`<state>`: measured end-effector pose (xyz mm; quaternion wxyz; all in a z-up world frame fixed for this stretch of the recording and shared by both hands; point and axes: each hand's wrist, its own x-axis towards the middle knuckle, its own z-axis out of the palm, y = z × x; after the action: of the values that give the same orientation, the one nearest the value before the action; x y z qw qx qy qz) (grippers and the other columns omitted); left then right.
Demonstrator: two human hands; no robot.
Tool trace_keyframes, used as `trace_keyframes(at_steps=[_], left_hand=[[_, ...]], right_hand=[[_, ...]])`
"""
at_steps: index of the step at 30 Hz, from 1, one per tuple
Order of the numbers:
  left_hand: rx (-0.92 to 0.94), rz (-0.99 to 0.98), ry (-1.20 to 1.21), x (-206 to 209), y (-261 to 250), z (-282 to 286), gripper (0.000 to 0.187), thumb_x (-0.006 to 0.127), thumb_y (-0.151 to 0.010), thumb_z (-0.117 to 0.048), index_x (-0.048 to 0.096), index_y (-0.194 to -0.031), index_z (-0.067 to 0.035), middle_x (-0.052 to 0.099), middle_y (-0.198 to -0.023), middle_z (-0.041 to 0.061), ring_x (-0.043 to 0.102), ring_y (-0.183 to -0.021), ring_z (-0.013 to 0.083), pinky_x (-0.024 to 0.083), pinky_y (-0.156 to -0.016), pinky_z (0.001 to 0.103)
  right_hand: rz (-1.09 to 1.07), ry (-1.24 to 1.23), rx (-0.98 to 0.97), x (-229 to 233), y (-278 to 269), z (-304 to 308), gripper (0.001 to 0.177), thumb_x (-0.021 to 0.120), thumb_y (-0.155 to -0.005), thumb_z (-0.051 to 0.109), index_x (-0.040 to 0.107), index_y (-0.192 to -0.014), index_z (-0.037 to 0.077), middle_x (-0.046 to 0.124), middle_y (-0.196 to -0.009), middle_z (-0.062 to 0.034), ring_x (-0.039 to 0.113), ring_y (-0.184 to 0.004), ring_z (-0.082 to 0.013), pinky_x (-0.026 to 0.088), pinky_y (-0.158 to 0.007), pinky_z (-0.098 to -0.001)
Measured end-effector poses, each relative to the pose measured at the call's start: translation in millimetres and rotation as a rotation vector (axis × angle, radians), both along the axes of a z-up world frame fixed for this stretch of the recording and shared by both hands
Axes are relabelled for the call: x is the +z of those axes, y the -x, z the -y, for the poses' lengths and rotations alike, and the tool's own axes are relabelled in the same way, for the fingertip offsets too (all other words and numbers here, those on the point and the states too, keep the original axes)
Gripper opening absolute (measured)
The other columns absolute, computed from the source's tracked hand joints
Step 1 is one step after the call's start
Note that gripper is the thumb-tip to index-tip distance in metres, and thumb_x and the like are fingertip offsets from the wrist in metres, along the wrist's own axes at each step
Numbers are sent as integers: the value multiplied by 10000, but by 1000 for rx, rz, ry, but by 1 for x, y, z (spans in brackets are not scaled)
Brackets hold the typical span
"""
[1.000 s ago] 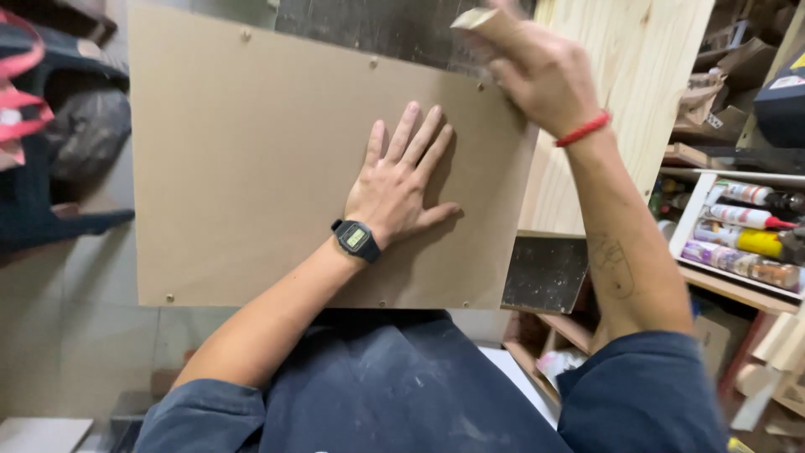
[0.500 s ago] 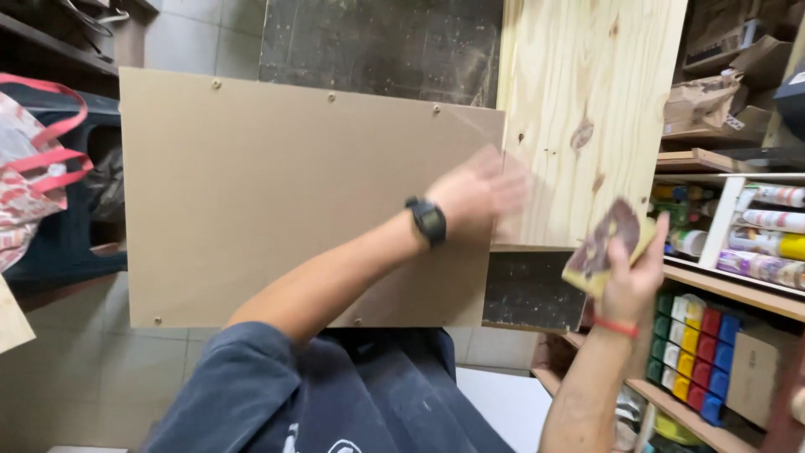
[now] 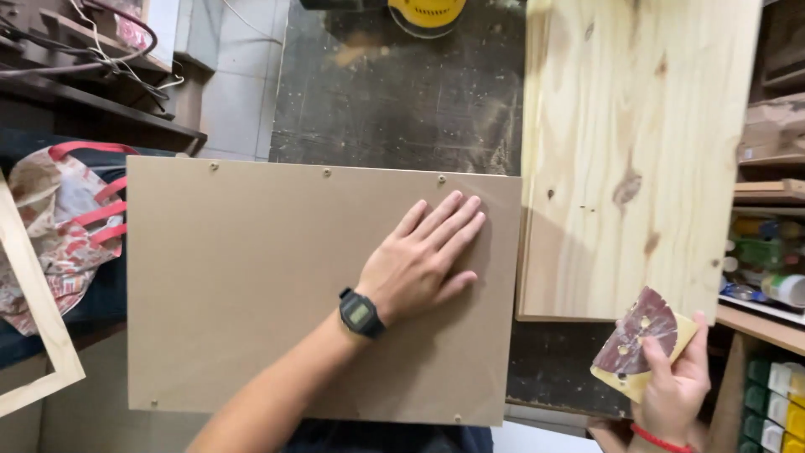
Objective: Manual sanding of the edges of a wooden panel using a sanding block.
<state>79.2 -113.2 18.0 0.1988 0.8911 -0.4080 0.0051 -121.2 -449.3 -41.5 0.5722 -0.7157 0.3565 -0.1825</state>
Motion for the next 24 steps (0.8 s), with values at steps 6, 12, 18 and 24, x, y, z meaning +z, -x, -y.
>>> trace_keyframes(at_steps=[6,12,18,24], left_hand=[[182,-19,-85,-3,-6,3,806,398,-938,-632,312,-1531,-93,334,-1591,88,339,-1474,208,265,-1183,514],[490,170,-58,-9,-28,6,618,474,-933,-603,568,-1292,-110,601,-1266,88,531,-1223,305,411,-1037,547],[124,35,-30,-7,-19,68,800,653,-858,-588,421,-1433,-84,469,-1457,181,457,-1342,344,391,-1112,538],[-363,105,-141,-30,58,89,913,413,-825,-782,458,-1445,-114,377,-1554,114,383,-1427,285,206,-1205,521]], right_hand=[[-19,-77,91,21,-34,-20,713,488,-962,-71,237,-1620,41,484,-1359,-205,525,-1165,-326,484,-1021,-500],[-127,-35,134,36,-46,-33,731,524,-927,-19,234,-1597,29,488,-1368,-124,495,-1172,-216,464,-1004,-367],[-51,-112,109,29,-37,-26,764,547,-914,1,232,-1607,69,513,-1331,-99,513,-1141,-196,494,-991,-359],[-12,-71,88,22,-35,-27,737,574,-905,9,272,-1573,75,511,-1387,-95,507,-1183,-163,446,-1037,-303]])
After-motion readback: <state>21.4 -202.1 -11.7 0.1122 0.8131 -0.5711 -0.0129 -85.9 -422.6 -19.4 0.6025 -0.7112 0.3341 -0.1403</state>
